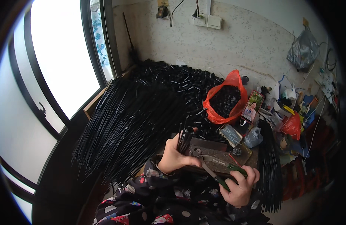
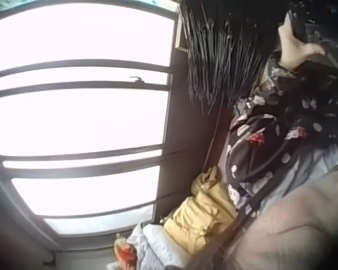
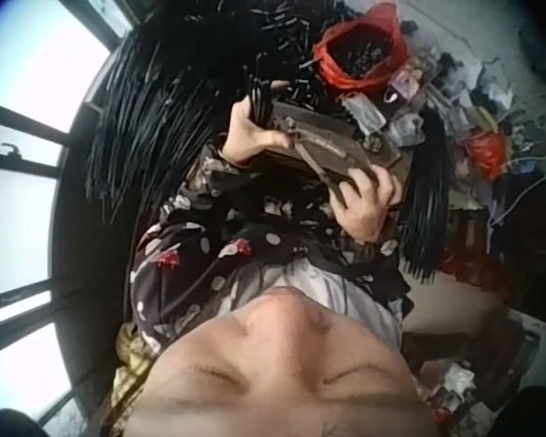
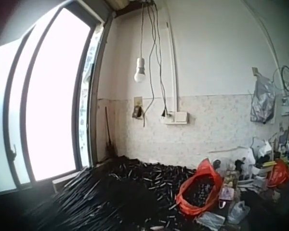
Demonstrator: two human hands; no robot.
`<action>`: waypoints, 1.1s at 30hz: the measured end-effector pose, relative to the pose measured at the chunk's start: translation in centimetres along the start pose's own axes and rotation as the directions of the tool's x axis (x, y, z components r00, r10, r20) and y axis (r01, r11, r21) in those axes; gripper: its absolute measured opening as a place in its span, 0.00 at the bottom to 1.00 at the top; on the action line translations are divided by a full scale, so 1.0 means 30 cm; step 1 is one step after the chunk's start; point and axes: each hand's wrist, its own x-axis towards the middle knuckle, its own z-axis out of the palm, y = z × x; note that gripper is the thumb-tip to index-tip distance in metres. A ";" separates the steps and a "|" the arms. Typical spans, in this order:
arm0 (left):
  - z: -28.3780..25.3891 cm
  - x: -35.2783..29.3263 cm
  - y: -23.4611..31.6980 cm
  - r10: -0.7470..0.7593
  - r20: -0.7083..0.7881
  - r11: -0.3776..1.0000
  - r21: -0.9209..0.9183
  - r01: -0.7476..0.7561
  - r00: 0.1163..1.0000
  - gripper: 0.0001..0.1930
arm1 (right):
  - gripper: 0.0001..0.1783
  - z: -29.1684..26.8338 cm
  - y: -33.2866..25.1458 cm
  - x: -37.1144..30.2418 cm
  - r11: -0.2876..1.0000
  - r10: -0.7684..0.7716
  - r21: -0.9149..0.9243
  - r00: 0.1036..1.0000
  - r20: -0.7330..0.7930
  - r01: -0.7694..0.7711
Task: Inserting small components into black cables and using a hand tool to secure them.
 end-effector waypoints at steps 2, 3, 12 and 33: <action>0.027 -0.008 0.032 -0.041 -0.085 0.999 0.013 0.042 0.996 0.43 | 0.13 0.002 0.011 0.008 1.000 -0.031 -0.002 0.999 -0.007 0.031; 0.032 -0.012 0.041 -0.042 -0.091 0.999 0.012 0.044 0.995 0.43 | 0.13 0.003 0.019 0.013 0.998 -0.062 -0.010 0.998 -0.017 0.062; 0.031 -0.006 0.064 0.068 -0.010 0.997 -0.022 -0.069 0.998 0.42 | 0.16 0.196 -0.053 -0.209 -0.818 -0.392 0.089 0.664 0.637 -0.568; -0.001 -0.007 0.105 -0.035 -0.039 0.999 -0.031 0.034 0.999 0.39 | 0.22 0.110 -0.024 0.009 0.812 0.220 0.511 0.958 0.183 -0.284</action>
